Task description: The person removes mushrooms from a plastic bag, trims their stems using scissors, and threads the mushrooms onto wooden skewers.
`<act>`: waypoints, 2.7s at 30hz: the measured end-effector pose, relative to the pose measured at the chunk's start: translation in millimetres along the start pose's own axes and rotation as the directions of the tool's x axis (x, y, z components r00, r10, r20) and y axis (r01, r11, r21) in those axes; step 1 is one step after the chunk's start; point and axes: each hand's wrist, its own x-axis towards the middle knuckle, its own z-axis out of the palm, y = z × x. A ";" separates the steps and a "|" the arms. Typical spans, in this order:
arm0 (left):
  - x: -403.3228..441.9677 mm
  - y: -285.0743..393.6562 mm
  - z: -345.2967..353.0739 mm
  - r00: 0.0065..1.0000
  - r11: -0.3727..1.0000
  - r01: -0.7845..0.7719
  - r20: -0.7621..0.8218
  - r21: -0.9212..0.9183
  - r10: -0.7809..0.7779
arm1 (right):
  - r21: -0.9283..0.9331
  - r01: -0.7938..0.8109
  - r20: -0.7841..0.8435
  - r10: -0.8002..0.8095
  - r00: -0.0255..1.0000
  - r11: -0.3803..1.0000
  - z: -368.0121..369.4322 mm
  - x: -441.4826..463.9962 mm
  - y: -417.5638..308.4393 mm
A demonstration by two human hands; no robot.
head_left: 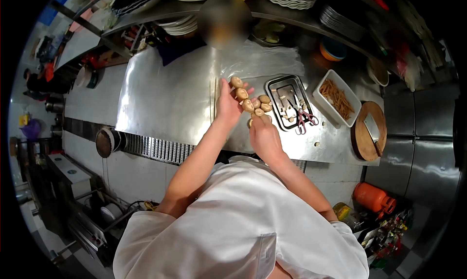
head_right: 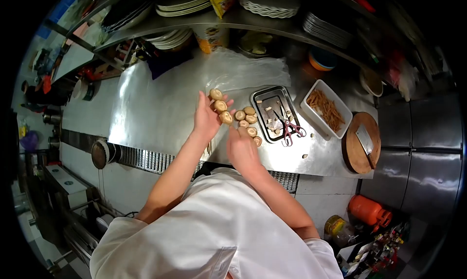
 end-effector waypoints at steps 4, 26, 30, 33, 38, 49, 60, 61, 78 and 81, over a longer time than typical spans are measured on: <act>-4.7 12.1 -24.8 0.981 0.993 -0.067 -0.174 0.097 0.084 | -0.047 0.104 0.089 -0.100 0.991 0.993 30.3 2.4 -15.5; 24.3 74.8 -134.8 0.987 0.996 0.043 -0.151 -0.079 -0.055 | 0.067 -0.379 0.018 0.379 0.925 0.923 177.4 38.1 38.5; 7.7 97.9 -132.2 0.997 0.988 0.048 -0.053 -0.144 -0.056 | -0.231 -0.425 0.085 0.453 0.887 0.875 220.1 50.5 75.6; -2.6 110.5 -128.0 1.000 0.988 0.021 0.004 -0.153 -0.020 | -0.232 -0.474 0.063 0.500 0.864 0.849 231.5 54.0 77.6; -6.3 132.6 -107.4 0.991 0.994 -0.074 0.102 -0.078 0.082 | -0.194 -0.498 0.146 0.527 0.838 0.845 200.8 53.0 69.6; 28.4 147.9 -14.4 0.952 0.977 -0.156 0.242 -0.146 0.188 | 0.426 -0.375 0.012 0.409 0.912 0.824 14.7 0.0 -78.0; 20.4 133.5 77.2 0.907 0.954 -0.279 0.298 -0.108 0.299 | 0.448 -0.219 -0.056 0.271 0.961 0.867 -34.7 -16.4 -103.0; 19.2 131.6 82.0 0.906 0.953 -0.282 0.299 -0.109 0.301 | 0.446 -0.183 -0.089 0.247 0.965 0.876 -38.3 -16.5 -100.2; 23.8 115.6 116.9 0.868 0.906 -0.424 0.290 0.012 0.402 | 0.381 -0.114 -0.149 0.182 0.972 0.918 -54.1 -7.8 -68.9; 28.2 118.3 116.2 0.863 0.897 -0.440 0.296 0.042 0.410 | 0.347 -0.103 -0.165 0.168 0.972 0.932 -48.5 -3.8 -71.1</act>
